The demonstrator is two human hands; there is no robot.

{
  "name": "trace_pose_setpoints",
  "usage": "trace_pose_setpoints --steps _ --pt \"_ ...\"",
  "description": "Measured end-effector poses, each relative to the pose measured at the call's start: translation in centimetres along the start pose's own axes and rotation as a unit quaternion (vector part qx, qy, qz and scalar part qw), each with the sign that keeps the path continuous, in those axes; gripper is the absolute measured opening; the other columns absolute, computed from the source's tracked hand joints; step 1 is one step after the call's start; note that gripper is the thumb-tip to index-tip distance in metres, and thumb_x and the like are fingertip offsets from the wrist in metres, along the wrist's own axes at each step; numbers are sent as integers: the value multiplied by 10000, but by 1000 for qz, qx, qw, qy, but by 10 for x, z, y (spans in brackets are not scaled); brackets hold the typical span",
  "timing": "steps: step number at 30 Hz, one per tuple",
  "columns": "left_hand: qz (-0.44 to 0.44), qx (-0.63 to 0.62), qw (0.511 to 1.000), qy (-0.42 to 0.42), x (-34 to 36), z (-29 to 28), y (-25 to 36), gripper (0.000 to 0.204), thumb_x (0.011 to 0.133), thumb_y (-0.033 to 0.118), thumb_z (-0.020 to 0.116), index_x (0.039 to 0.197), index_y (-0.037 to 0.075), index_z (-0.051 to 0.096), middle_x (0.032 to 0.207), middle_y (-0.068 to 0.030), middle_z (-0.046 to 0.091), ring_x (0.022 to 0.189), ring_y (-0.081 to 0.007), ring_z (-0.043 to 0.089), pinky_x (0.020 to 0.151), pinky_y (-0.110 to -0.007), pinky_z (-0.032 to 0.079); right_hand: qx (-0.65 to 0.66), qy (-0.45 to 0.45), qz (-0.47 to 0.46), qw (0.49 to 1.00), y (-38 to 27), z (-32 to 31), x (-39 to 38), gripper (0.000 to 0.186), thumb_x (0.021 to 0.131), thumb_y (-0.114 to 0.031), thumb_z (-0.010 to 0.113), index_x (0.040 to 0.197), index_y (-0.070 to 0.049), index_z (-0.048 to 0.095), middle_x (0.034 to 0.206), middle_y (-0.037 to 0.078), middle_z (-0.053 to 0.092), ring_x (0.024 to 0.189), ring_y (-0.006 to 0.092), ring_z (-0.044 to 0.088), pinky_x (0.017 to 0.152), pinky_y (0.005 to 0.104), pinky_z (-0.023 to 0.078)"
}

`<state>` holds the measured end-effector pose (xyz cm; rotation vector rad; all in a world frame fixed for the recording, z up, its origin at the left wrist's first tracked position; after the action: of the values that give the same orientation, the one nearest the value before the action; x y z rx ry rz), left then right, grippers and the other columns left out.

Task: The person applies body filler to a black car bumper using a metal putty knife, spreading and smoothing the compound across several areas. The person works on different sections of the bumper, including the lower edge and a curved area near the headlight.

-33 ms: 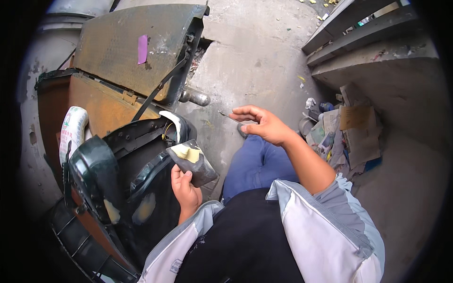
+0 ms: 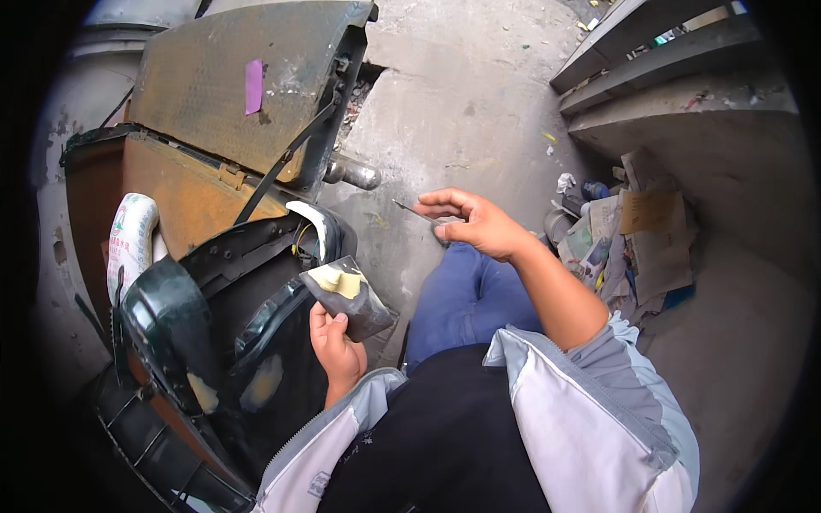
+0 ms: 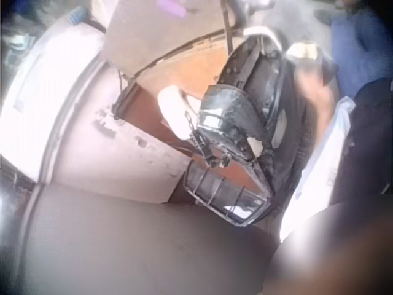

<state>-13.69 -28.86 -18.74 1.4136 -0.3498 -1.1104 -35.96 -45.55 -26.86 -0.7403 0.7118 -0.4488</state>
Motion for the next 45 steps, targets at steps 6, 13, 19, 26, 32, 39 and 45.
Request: trace_pose_setpoints --steps 6,13,19,26,32,39,45 --pt "-100 82 988 79 16 -28 -78 406 918 -79 480 1324 -84 502 1322 -196 617 1228 -241 601 1108 -373 423 104 -66 62 991 92 -39 106 637 857 71 584 1478 -44 507 1471 91 591 1334 165 535 1049 307 438" --pt "-271 65 939 203 -2 -61 -206 417 952 -66 472 1369 -77 484 1368 -203 606 1260 -254 590 1124 -382 412 115 -187 88 972 216 -23 229 702 805 101 527 1486 -70 509 1453 73 606 1326 168 533 1031 313 452" --pt "-269 363 891 46 -6 -70 -255 399 969 -64 476 1367 -73 497 1348 -176 632 1260 -236 596 1124 -363 406 14 -262 71 962 268 6 282 701 814 74 512 1500 -71 498 1458 73 603 1216 136 587 936 273 479" --pt "-336 353 869 83 -13 -92 -284 402 975 -49 485 1375 -84 487 1372 -190 616 1288 -256 585 1140 -380 394 -66 -277 -15 959 309 35 321 660 830 -2 534 1486 -70 498 1443 150 590 1345 334 525 1134 430 419" --pt "-369 313 867 123 -16 -113 -292 416 972 -51 478 1386 -89 476 1388 -195 601 1304 -265 575 1146 -387 391 -65 -317 -16 946 335 52 334 643 823 -20 530 1464 -70 521 1434 166 574 1348 370 508 1136 448 422" --pt "-392 53 868 300 -7 -116 -305 389 997 -42 470 1384 -84 468 1395 -196 595 1317 -262 568 1152 -394 395 -3 -326 -37 944 343 57 344 628 816 -11 520 1442 -64 539 1409 173 583 1333 362 523 1132 451 430" --pt "-413 69 866 273 -14 -119 -311 380 1007 -34 478 1385 -80 468 1388 -192 598 1311 -257 570 1146 -392 401 -30 -337 -39 940 338 64 346 628 809 8 515 1432 -60 545 1363 180 606 1309 363 536 1116 452 443"
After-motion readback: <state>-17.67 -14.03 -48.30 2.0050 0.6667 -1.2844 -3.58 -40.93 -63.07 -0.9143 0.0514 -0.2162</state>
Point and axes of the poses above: each hand's wrist, its own x-axis towards the middle knuckle, its own z-axis out of the palm, y = z × x, the point moved 10 cm from there along x, towards the middle knuckle
